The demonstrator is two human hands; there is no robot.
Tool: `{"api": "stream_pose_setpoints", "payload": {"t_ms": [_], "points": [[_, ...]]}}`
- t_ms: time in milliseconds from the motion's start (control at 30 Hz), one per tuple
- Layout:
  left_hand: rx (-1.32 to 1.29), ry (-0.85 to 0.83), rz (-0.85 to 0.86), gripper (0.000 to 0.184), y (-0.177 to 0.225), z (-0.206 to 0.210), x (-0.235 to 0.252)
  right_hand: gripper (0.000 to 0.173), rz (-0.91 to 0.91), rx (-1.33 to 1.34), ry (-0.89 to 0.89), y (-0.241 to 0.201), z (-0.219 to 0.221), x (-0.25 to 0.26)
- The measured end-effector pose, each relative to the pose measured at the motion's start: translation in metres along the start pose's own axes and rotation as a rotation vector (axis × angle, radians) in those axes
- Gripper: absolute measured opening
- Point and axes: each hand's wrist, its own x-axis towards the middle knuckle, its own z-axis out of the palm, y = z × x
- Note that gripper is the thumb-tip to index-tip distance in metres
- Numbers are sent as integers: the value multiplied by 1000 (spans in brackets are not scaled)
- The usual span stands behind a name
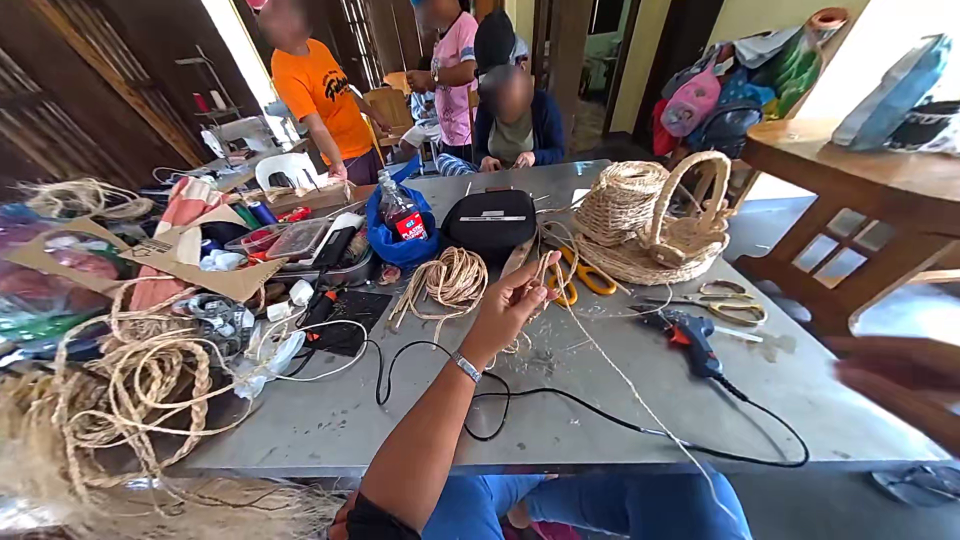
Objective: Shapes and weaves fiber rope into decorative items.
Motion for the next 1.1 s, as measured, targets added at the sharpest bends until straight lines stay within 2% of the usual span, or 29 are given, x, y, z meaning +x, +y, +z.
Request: {"api": "stream_pose_setpoints", "payload": {"t_ms": [100,267,367,567,733,967,1100], "points": [[-16,-3,18,45,4,-3,-1,42,-329,-41,131,-42,56,68],[-55,15,37,44,2,-3,-1,42,-321,196,27,-92,124,143],[-38,31,51,43,2,-4,0,31,-292,339,4,-103,146,157],[-78,-18,84,36,4,-10,-1,18,-143,476,-9,-101,139,160],[-175,5,11,29,5,-9,-4,14,-81,568,-56,-96,134,162],[-453,40,-98,27,4,-11,-2,32,-39,539,-106,-93,141,163],[-532,16,-76,37,5,-12,-1,27,-33,466,-120,-92,143,159]]}}
